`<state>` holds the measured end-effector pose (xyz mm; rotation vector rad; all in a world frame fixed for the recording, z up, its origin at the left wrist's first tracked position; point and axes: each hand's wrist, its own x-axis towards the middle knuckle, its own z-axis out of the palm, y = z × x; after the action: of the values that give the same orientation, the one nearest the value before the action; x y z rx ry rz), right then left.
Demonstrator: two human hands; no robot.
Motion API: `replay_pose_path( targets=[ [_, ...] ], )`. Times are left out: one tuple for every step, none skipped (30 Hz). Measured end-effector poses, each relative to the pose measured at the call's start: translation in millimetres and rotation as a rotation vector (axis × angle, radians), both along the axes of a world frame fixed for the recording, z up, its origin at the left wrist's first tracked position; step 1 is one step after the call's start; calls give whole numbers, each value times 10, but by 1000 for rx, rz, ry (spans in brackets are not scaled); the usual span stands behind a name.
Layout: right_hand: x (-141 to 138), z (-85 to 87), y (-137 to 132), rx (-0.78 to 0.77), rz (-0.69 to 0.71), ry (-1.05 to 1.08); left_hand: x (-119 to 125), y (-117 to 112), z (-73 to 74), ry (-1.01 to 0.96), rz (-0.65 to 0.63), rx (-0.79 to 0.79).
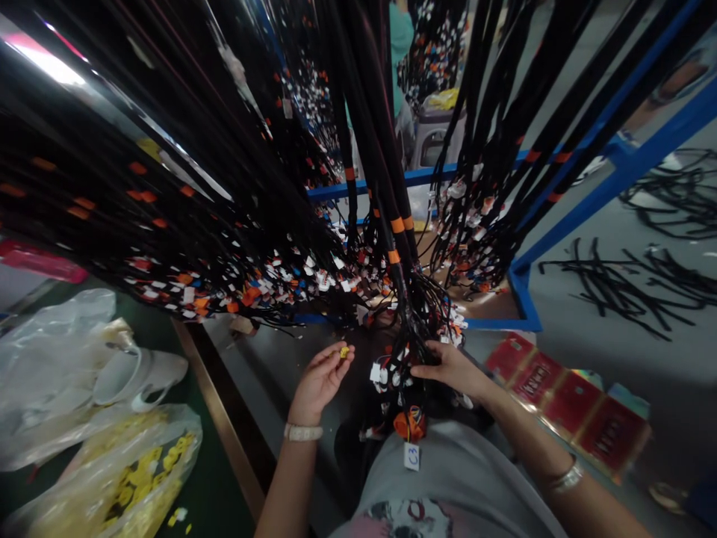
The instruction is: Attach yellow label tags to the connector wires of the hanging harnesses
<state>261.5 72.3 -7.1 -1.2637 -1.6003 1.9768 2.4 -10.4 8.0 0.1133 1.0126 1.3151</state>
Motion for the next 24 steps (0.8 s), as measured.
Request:
replay_pose_path(
  targets=[
    [6,-4,8,15,9,-1,15,1,6,12,-16,0],
    [9,-11,13,39,11,-6,33,1,13,23,-33,1],
    [8,-22,14,71,11,-17,52,1,18,33,-51,1],
    [4,-37,10,111,10,-38,73,1,22,40,-69,-1],
    [-2,-55,1,160,10,-75,93,0,25,44,-86,-2],
    [-9,-75,-14,220,0,-129,111,0,27,45,-100,-4],
    [-17,-95,-36,284,-23,-194,128,-1,26,46,-112,-5],
    [-26,-115,-63,345,-56,-261,142,-1,24,47,-124,-5],
    [-35,-133,-95,397,-92,-319,152,0,20,49,-133,-4],
    [-45,-150,-129,439,-127,-363,160,1,14,53,-141,-1],
    [-57,-166,-164,473,-152,-391,166,2,6,60,-147,1],
    [-70,-181,-198,502,-163,-408,170,4,-3,70,-148,-1],
    [-84,-197,-230,533,-163,-419,173,7,-13,82,-145,-7],
    [-98,-215,-260,571,-163,-432,175,9,-23,92,-138,-16],
    [-112,-234,-285,615,-168,-448,176,12,-33,99,-130,-26],
    [-125,-254,-308,667,-174,-467,176,14,-42,102,-124,-35],
    [-135,-275,-326,727,-179,-486,174,15,-50,101,-116,-41],
    [-141,-295,-342,792,-182,-504,170,15,-56,98,-110,-43],
    [-143,-314,-355,856,-184,-519,164,15,-61,92,-104,-43],
    [-140,-331,-367,914,-181,-534,157,15,-66,87,-97,-41],
    [-133,-344,-377,958,-164,-552,150,14,-70,84,-91,-38],
    [-124,-354,-388,980,-127,-575,141,13,-74,81,-84,-35],
    [-115,-361,-400,980,-72,-603,134,12,-77,79,-77,-34],
    [-108,-364,-413,958,-7,-634,127,12,-80,76,-70,-33]
  ],
)
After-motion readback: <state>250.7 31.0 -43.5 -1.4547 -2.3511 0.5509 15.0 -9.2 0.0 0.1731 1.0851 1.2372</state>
